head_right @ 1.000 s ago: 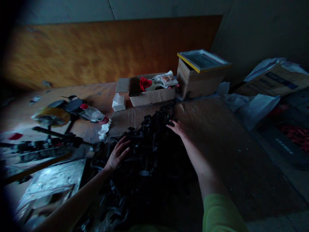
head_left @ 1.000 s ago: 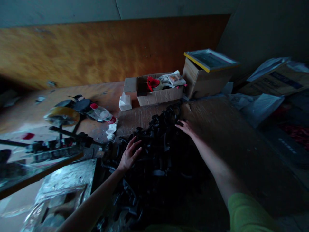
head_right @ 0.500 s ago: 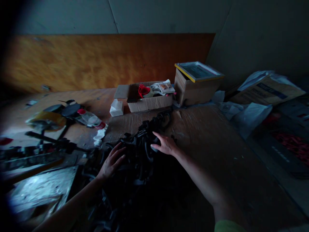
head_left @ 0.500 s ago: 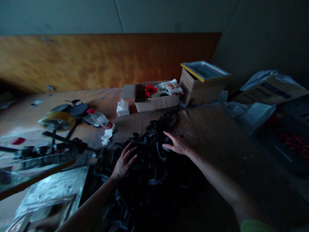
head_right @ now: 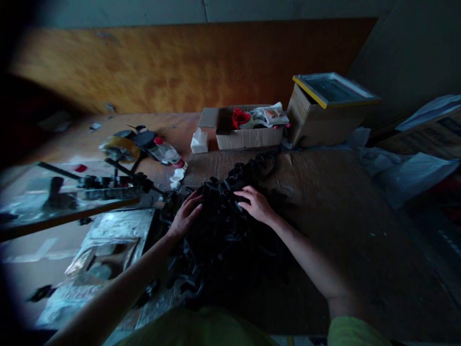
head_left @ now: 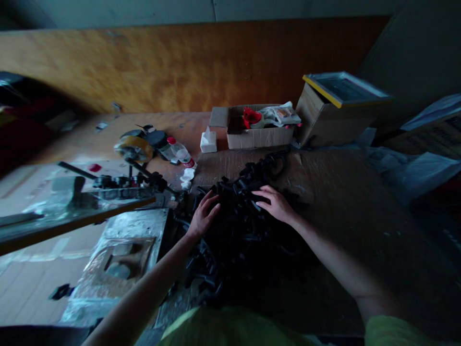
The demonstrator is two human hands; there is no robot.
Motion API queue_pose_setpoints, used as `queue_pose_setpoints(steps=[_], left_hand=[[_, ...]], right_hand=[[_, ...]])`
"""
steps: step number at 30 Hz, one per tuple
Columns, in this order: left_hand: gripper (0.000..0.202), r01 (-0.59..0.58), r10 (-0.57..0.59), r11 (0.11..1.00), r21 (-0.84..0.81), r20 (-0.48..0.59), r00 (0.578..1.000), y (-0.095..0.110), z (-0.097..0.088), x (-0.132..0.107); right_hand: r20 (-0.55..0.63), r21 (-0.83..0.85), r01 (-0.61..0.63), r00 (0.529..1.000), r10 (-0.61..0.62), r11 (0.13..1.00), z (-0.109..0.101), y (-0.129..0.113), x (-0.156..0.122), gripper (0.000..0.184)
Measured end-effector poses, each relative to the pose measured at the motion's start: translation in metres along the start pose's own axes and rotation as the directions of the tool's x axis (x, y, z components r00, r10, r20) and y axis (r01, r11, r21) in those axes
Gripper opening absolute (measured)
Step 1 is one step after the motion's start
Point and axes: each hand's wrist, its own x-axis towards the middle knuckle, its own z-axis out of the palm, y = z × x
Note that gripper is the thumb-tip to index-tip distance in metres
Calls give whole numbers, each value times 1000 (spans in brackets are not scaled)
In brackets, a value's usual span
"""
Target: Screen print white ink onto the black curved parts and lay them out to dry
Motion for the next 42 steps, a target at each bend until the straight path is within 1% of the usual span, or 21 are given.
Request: queue_pose_setpoints(steps=[3,6,9,13,15,17,21,24,26,27,28,29,30,31,32,33,34,36,38,40,42], left_hand=[[49,14,-16,999,-48,-42,999,5,-19,-23],[45,33,-40,993,-113,-64,997,9,-39,-55],[42,72,-89,979,-192,-80,993,11,-56,-95],[39,142,-180,947,-288,-112,977,6,-74,-157],[38,192,-247,926,-324,-139,959,-1,-79,-186],[40,254,-332,897,-362,-171,928,-9,-83,-211],[47,353,-463,844,-404,-215,860,-22,-91,-247],[47,384,-481,850,-362,-234,845,-29,-96,-267],[45,391,-465,870,-300,-236,853,-34,-96,-279],[44,380,-438,890,-253,-240,867,-38,-94,-286],[42,350,-388,918,-187,-237,891,-41,-90,-291],[40,294,-311,950,-104,-218,925,-45,-85,-296],[40,208,-208,978,-16,-173,963,-49,-78,-300],[41,96,-90,993,63,-97,991,-53,-70,-302],[46,-23,23,992,123,2,1000,-56,-61,-302],[52,-132,116,978,163,103,988,-59,-52,-300],[61,-218,182,957,192,188,965,-61,-43,-297],[80,-317,241,914,251,293,925,-64,-26,-286],[92,-364,250,876,315,349,903,-67,-14,-274],[96,-398,252,843,360,390,886,-70,-5,-265],[98,-430,260,814,390,417,871,-73,1,-259]], right_hand=[[-71,5,-9,997,10,1000,9,-12,-3,38],[-56,5,8,998,-8,1000,11,-30,-5,40],[-61,16,-7,998,8,1000,11,-50,-7,43],[-154,107,-49,986,65,993,20,-75,-12,42],[-163,168,-55,983,82,984,31,-87,-14,43],[-142,198,-52,987,81,979,46,-98,-15,42],[-55,209,-32,997,45,977,84,-121,-18,40],[-4,204,-6,1000,7,979,109,-140,-23,39],[14,176,10,1000,-13,984,119,-152,-27,39],[19,154,16,1000,-19,988,122,-158,-31,39],[21,126,19,1000,-22,992,124,-163,-35,39],[23,95,25,999,-27,995,126,-167,-41,39],[24,63,34,999,-36,997,127,-170,-48,40],[27,30,48,998,-49,998,127,-173,-57,40],[35,-2,67,997,-67,998,128,-173,-69,40],[54,-33,90,995,-88,995,129,-173,-82,40],[82,-62,117,990,-111,991,130,-170,-97,39],[148,-127,169,978,-150,977,131,-161,-132,40],[207,-209,215,963,-172,954,134,-146,-172,43],[260,-296,255,949,-179,921,137,-130,-211,46],[325,-357,296,929,-180,886,141,-117,-244,47]])
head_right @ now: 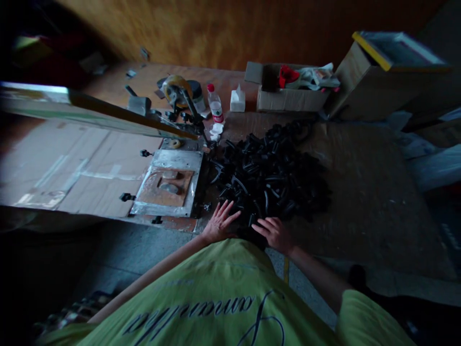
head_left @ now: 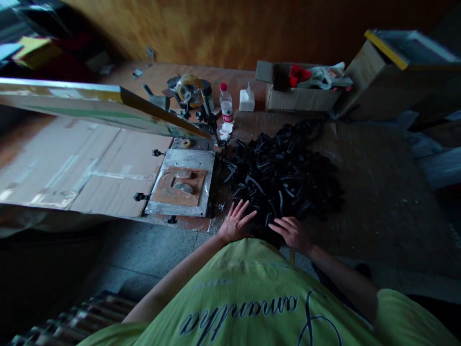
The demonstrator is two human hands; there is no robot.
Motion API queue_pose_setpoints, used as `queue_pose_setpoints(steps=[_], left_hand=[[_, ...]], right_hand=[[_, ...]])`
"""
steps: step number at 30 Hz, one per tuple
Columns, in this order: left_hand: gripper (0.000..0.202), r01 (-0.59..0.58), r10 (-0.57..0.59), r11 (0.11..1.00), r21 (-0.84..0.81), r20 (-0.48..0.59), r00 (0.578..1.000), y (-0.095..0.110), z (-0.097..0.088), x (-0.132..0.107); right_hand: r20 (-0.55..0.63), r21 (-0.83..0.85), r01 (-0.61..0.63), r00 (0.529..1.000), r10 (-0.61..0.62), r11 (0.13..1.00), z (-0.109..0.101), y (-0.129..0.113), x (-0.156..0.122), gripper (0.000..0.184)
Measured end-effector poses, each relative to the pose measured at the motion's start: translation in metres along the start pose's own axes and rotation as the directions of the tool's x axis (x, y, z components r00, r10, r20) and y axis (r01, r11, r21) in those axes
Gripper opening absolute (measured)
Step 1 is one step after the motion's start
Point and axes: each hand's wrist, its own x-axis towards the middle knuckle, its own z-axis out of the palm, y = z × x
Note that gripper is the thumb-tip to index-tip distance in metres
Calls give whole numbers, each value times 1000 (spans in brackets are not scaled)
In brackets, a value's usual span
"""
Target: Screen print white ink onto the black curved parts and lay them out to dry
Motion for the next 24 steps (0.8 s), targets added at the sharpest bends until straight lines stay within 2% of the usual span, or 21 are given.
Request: queue_pose_setpoints(steps=[2,4,10,17,20,24], left_hand=[[98,-25,24,999,32,16,1000,-3,6,4],[96,-36,35,998,50,28,999,-6,11,7],[94,-6,4,998,57,33,999,-12,21,13],[85,1,-3,998,60,45,999,-12,19,17],[82,8,-11,997,76,36,999,-12,17,20],[67,-16,12,995,101,42,999,-14,16,27]], right_hand=[[65,-36,22,998,-19,999,12,-2,-20,46],[100,-51,18,995,-12,999,19,-5,-29,49],[150,-22,-36,988,39,999,15,-18,-18,52],[270,29,-85,960,74,996,6,-21,-18,68],[252,13,-97,964,90,995,7,-23,-18,71],[134,-50,-145,980,150,988,19,-26,-1,63]])
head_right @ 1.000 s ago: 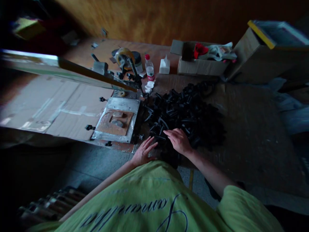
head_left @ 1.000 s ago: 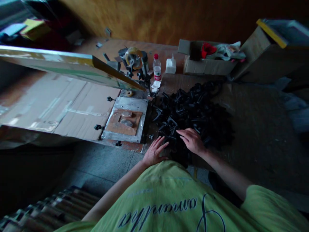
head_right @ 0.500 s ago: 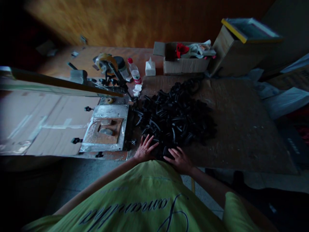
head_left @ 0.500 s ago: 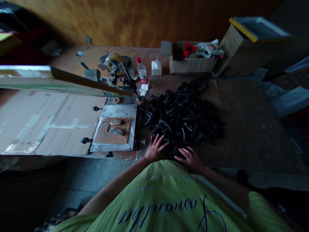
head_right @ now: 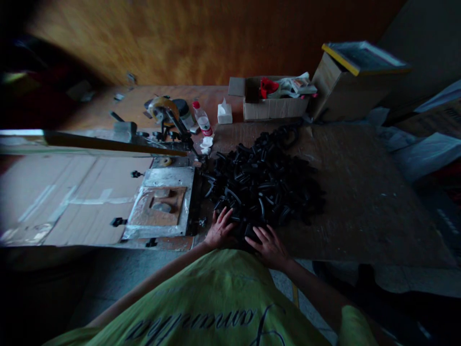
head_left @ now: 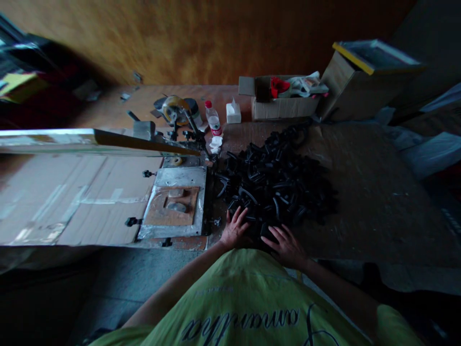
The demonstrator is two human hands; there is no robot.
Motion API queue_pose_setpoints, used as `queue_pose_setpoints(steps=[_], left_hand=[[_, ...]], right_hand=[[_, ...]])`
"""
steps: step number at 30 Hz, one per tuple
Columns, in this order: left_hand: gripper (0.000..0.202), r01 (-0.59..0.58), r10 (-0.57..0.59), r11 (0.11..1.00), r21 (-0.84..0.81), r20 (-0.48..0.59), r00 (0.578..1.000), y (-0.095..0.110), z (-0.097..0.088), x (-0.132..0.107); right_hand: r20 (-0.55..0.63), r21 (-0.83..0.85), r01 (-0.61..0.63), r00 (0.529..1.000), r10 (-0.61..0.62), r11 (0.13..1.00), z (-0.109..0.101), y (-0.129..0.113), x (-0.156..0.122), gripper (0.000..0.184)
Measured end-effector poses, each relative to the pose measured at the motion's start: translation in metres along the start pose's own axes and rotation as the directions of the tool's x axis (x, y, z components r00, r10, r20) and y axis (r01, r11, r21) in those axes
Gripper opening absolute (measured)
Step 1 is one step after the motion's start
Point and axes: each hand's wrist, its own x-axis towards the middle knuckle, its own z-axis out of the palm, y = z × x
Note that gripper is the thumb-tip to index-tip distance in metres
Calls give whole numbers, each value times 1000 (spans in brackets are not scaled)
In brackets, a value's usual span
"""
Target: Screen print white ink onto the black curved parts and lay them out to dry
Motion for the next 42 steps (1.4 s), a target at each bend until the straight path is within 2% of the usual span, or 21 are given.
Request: queue_pose_setpoints(steps=[4,9,15,18,21,24,26,30,33,36,39,42], left_hand=[[48,-23,21,998,54,32,999,-7,-1,6],[42,-25,23,998,55,36,999,-16,-3,13],[31,26,-26,998,53,-2,1000,-20,-8,23],[37,52,-52,997,48,6,999,-16,-14,22],[47,64,-63,997,49,-15,998,-11,-18,18],[52,78,-78,997,3,-74,994,-7,-21,9],[49,70,-75,997,-40,-131,989,-4,-22,1],[49,45,-60,997,-65,-254,965,8,-21,-18],[65,16,-20,1000,-20,-207,978,18,-13,-24],[83,28,-22,999,40,-135,991,23,1,-21],[87,51,-42,996,67,-128,991,21,10,-15],[88,51,-44,998,48,-136,990,19,10,-14]], right_hand=[[-85,-28,-89,993,86,996,14,-1,31,63],[-101,-27,32,994,-35,999,20,12,51,65],[-83,-28,44,995,-46,999,9,28,71,73],[-69,-29,58,996,-60,998,5,31,76,75],[-87,-34,47,995,-50,998,5,31,75,67],[-147,-49,39,988,-46,998,4,29,71,52],[-210,-61,59,975,-70,996,3,27,65,47],[-306,-85,135,940,-155,987,7,22,45,53],[-256,-130,234,931,-261,963,18,21,33,59],[-235,-198,253,926,-297,947,30,25,35,55],[-250,-239,239,922,-297,941,33,29,42,51],[-256,-206,244,921,-293,947,27,29,45,52]])
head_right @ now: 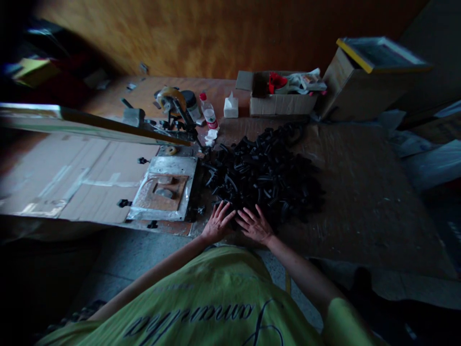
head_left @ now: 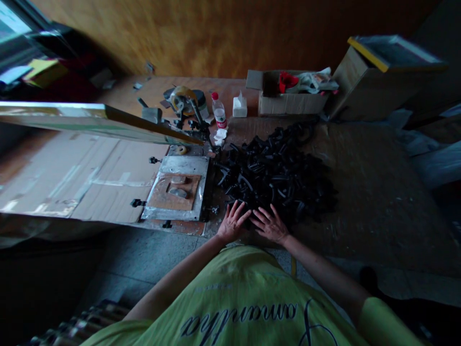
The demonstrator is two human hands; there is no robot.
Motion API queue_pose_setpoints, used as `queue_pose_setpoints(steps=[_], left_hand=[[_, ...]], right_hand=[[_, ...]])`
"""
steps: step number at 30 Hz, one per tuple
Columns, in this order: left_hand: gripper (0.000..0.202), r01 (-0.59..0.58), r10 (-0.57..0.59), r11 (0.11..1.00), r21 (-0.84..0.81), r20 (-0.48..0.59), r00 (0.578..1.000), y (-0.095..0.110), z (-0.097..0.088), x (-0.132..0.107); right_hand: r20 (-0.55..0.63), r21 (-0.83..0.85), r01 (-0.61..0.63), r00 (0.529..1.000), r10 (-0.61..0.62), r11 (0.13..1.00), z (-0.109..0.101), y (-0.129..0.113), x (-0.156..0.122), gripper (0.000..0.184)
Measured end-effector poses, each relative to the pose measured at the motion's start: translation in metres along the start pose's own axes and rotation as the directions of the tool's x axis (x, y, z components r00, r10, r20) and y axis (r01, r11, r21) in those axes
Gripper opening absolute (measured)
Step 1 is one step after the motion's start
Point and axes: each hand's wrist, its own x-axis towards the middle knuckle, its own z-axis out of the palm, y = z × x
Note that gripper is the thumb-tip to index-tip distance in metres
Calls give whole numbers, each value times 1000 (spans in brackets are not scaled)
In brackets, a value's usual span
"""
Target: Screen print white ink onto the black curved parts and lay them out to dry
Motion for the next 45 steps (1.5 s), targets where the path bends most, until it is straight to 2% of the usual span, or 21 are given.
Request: queue_pose_setpoints(steps=[3,5,7,11,14,17,21,23,25,28,32,35,37,40,45], left_hand=[[86,11,-11,1000,-26,0,1000,1,-5,0],[86,30,-30,999,-38,1,1000,3,-9,0],[86,45,-46,997,-56,-12,999,6,-13,-1],[88,32,-42,992,-126,-82,996,10,-24,-9],[82,6,-37,983,-182,-171,985,8,-39,-20],[73,9,-71,976,-215,-283,956,1,-57,-34],[67,73,-168,963,-260,-365,916,-22,-81,-59],[64,121,-229,951,-284,-390,892,-39,-91,-74],[61,162,-285,938,-306,-416,863,-60,-101,-92],[55,199,-338,924,-328,-450,826,-100,-116,-120],[51,223,-366,917,-331,-475,800,-164,-139,-161],[47,263,-412,900,-346,-487,770,-212,-155,-191],[43,299,-446,887,-353,-481,755,-239,-164,-207],[36,339,-480,871,-356,-470,741,-271,-176,-220],[29,331,-482,867,-374,-455,749,-302,-202,-210]], right_hand=[[-21,94,-43,999,46,995,-8,1,5,44],[-40,144,-119,991,126,982,-11,1,10,35],[-54,179,-210,973,223,961,-12,2,16,36],[-78,287,-295,941,329,912,-15,5,24,35],[-115,407,-323,910,399,854,-26,8,34,30],[-124,565,-364,850,513,740,-39,7,56,26],[4,753,-431,758,652,497,-40,-13,107,36],[74,801,-438,749,659,408,-32,-31,139,43],[109,829,-416,777,620,374,-19,-54,175,40],[97,812,-374,843,529,447,5,-89,237,30],[57,666,-329,917,394,669,39,-124,322,32],[85,456,-296,953,290,840,58,-140,362,36],[111,302,-273,962,251,913,64,-147,372,38],[116,140,-281,957,266,949,65,-152,373,40],[93,79,-298,952,291,951,62,-150,372,35]])
